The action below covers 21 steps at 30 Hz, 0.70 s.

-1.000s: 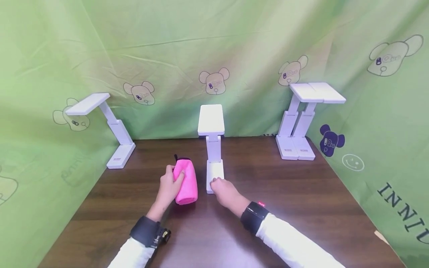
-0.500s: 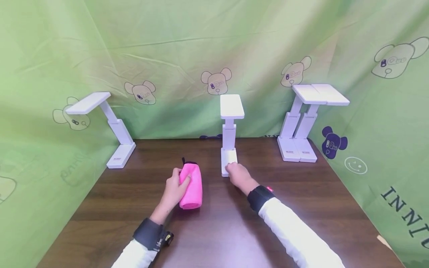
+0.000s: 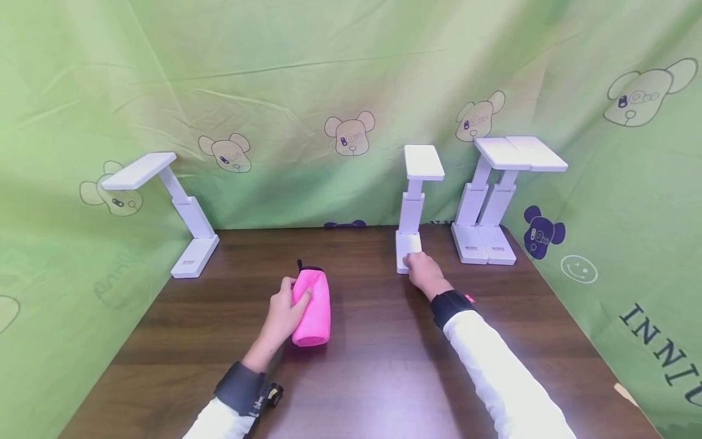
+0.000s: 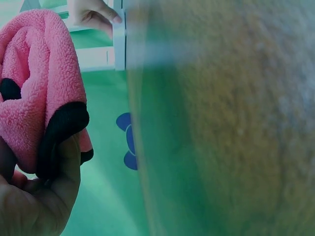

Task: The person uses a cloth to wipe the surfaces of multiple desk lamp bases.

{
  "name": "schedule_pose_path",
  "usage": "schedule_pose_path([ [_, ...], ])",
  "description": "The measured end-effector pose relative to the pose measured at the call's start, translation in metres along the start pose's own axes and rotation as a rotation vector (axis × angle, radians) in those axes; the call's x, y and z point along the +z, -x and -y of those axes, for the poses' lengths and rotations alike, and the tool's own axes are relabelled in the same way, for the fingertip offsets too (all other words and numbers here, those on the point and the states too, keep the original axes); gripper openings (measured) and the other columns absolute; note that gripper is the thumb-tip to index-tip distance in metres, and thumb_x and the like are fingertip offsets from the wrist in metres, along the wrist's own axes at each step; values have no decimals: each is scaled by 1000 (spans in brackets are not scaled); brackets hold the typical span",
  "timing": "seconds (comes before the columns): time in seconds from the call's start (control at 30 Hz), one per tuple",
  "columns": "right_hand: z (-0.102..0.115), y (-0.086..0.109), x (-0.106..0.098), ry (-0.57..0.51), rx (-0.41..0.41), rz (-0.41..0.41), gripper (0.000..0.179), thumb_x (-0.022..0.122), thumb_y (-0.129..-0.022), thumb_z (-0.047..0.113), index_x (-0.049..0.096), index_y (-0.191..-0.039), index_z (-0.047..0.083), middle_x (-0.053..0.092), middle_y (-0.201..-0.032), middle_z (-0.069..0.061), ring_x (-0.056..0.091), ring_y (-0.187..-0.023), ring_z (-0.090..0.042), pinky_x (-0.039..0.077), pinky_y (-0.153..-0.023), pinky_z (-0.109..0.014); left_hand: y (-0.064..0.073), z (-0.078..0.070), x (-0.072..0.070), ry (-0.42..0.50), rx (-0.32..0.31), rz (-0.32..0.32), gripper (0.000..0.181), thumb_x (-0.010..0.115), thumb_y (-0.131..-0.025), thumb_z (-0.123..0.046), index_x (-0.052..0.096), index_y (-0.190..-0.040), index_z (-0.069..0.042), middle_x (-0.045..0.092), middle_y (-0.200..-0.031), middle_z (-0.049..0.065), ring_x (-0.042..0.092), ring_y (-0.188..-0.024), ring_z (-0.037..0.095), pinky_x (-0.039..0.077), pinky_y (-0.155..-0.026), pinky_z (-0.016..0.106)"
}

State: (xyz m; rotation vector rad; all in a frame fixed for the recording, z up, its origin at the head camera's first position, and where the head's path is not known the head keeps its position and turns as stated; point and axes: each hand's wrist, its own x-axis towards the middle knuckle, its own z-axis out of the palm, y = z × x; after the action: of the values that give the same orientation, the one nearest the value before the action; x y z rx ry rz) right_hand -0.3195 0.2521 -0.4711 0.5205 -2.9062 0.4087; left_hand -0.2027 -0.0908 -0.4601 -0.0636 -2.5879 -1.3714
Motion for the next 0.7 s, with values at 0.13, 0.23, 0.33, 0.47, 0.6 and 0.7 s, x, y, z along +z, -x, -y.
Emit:
schedule_pose_path([
  [0.13, -18, -2, -5, -16, 75, 18, 27, 72, -88, 0, 72, -114, -4, 71, -103, -28, 67, -85, -41, 54, -74, -55, -1, 1, -1, -7, 6, 2, 34, 65, -99, -23, 49, -123, -3, 60, -80, 10, 58, -73, 21, 49, -68, 34],
  [0.23, -29, -4, -8, -12, 103, 23, 29, 72, -88, 0, 71, -116, -5, 70, -102, -29, 65, -82, -40, 53, -73, -54, -2, 0, -2, -9, 6, -1, 35, 65, -99, -23, 49, -123, -3, 59, -79, 10, 57, -73, 21, 49, -67, 34],
  [0.33, -39, -5, -11, -2, 133, 26, 31, 70, -86, -1, 70, -116, -5, 70, -103, -30, 64, -82, -40, 53, -75, -55, -1, -1, -4, 0, -6, 2, 35, 65, -100, -23, 49, -124, -3, 59, -80, 11, 57, -72, 21, 49, -66, 34],
  [0.47, -49, -4, -14, -5, 158, 15, 25, 71, -87, 5, 70, -109, -6, 69, -99, -30, 64, -83, -42, 52, -78, -57, 0, -1, -6, 21, -23, 13, 35, 64, -100, -23, 49, -124, -3, 60, -84, 12, 58, -72, 21, 49, -66, 33],
  [0.6, -59, -3, -14, -24, 172, 4, 26, 72, -93, 15, 66, -99, -9, 67, -89, -26, 63, -79, -41, 52, -78, -57, 0, -2, -7, 40, -33, 30, 35, 63, -101, -24, 48, -126, -3, 59, -82, 11, 58, -71, 20, 50, -65, 33],
  [0.7, -66, -3, -11, -28, 196, 8, 28, 70, -95, 14, 64, -104, -12, 67, -94, -29, 64, -83, -42, 52, -82, -58, 0, -1, -6, 37, -37, 33, 36, 63, -101, -25, 48, -126, -4, 58, -79, 9, 58, -71, 20, 50, -65, 33],
])
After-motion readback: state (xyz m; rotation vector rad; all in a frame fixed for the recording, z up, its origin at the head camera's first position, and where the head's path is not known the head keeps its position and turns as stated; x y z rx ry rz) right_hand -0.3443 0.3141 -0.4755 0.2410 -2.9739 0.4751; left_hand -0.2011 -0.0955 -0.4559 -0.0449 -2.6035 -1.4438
